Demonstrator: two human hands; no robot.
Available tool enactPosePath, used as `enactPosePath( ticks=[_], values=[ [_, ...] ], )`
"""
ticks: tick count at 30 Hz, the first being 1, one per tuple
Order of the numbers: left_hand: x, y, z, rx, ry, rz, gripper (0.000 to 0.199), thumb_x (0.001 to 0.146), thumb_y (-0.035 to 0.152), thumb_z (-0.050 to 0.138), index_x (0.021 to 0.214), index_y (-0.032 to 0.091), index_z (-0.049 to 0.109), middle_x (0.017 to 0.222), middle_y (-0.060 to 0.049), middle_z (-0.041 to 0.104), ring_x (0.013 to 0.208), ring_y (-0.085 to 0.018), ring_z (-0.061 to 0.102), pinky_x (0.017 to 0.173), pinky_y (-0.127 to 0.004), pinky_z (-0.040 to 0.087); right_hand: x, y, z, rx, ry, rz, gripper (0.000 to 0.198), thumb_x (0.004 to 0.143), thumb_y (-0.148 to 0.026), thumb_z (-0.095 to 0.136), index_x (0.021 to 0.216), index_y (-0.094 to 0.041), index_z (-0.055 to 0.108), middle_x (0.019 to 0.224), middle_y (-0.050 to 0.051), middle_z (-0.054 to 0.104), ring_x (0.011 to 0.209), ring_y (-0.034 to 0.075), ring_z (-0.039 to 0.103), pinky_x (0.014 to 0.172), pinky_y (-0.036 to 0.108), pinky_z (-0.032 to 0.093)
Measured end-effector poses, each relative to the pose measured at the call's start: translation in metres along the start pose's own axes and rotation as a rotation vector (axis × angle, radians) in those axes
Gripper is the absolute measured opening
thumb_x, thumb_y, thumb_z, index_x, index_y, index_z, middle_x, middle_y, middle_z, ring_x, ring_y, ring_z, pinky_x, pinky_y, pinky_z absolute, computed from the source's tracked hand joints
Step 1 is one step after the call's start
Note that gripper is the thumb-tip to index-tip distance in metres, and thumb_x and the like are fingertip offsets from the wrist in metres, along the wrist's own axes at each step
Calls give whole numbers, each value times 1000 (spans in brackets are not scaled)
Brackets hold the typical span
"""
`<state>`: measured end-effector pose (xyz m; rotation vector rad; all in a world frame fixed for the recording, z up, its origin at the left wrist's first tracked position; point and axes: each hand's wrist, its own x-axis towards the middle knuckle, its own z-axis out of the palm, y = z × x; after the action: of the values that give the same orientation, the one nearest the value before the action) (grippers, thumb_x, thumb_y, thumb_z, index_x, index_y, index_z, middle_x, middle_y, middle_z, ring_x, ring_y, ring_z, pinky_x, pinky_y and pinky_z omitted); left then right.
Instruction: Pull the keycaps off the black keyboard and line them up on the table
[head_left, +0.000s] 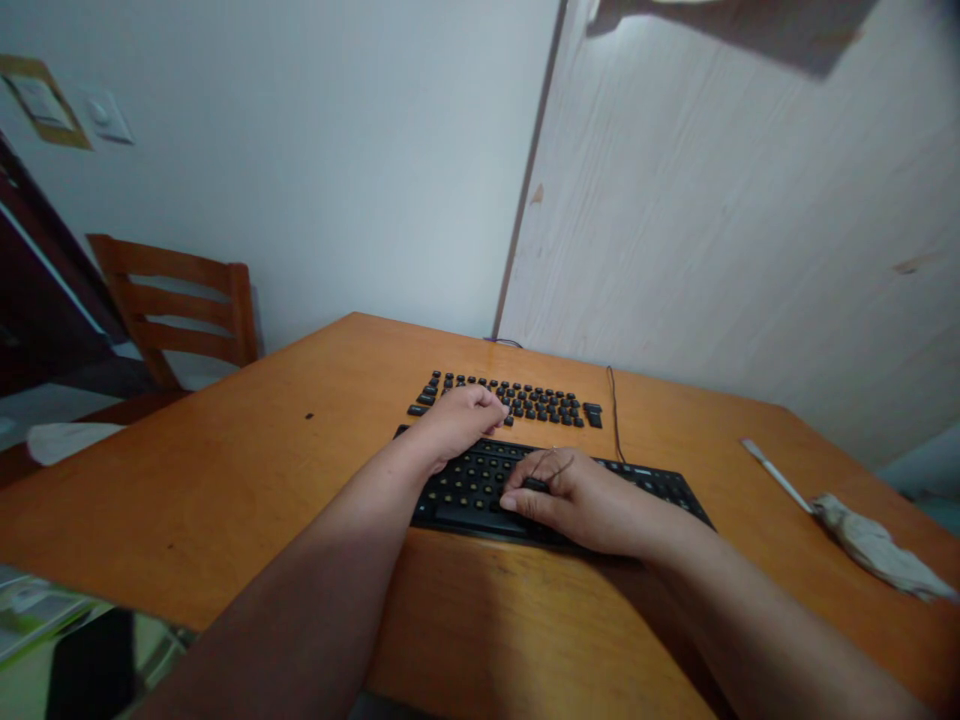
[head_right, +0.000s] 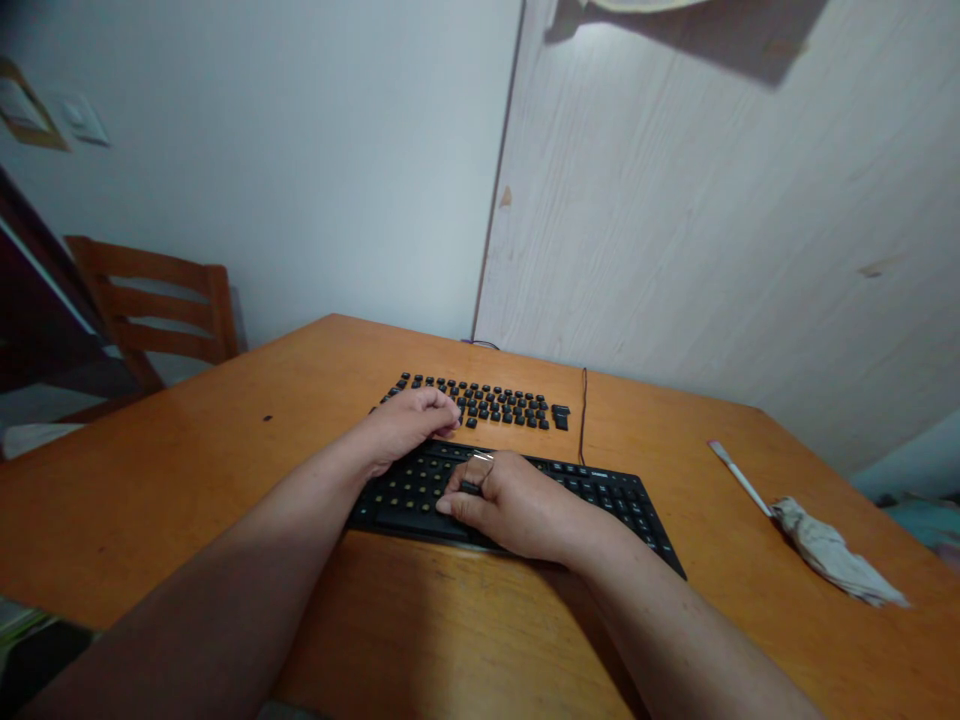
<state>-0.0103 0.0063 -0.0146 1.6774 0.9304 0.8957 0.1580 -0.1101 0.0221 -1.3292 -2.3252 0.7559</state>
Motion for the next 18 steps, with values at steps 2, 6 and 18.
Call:
enactPosePath(
  ticks=[2, 6, 18],
  values=[
    [0, 1, 0, 8, -2, -3, 21, 75, 38, 62, 79, 18, 67, 76, -4, 67, 69, -16, 58, 67, -28, 44, 2, 0, 1, 3, 2, 5, 21, 92, -35, 56, 90, -20, 71, 88, 2, 71, 78, 15, 62, 74, 27, 47],
    [-2, 3, 0, 16, -7, -17, 21, 75, 37, 62, 80, 18, 67, 76, -5, 67, 69, -16, 59, 66, -28, 44, 5, 0, 2, 43, 14, 31, 22, 93, -34, 53, 88, -17, 66, 80, 1, 66, 72, 14, 58, 67, 25, 44],
    [-4, 10, 1, 66, -13, -41, 25, 77, 41, 60, 81, 17, 66, 79, -5, 69, 73, -17, 61, 70, -29, 47, 4, -1, 2, -5, -38, -30, 15, 93, -28, 54, 84, -19, 62, 79, 0, 64, 70, 13, 55, 66, 25, 41]
  ],
)
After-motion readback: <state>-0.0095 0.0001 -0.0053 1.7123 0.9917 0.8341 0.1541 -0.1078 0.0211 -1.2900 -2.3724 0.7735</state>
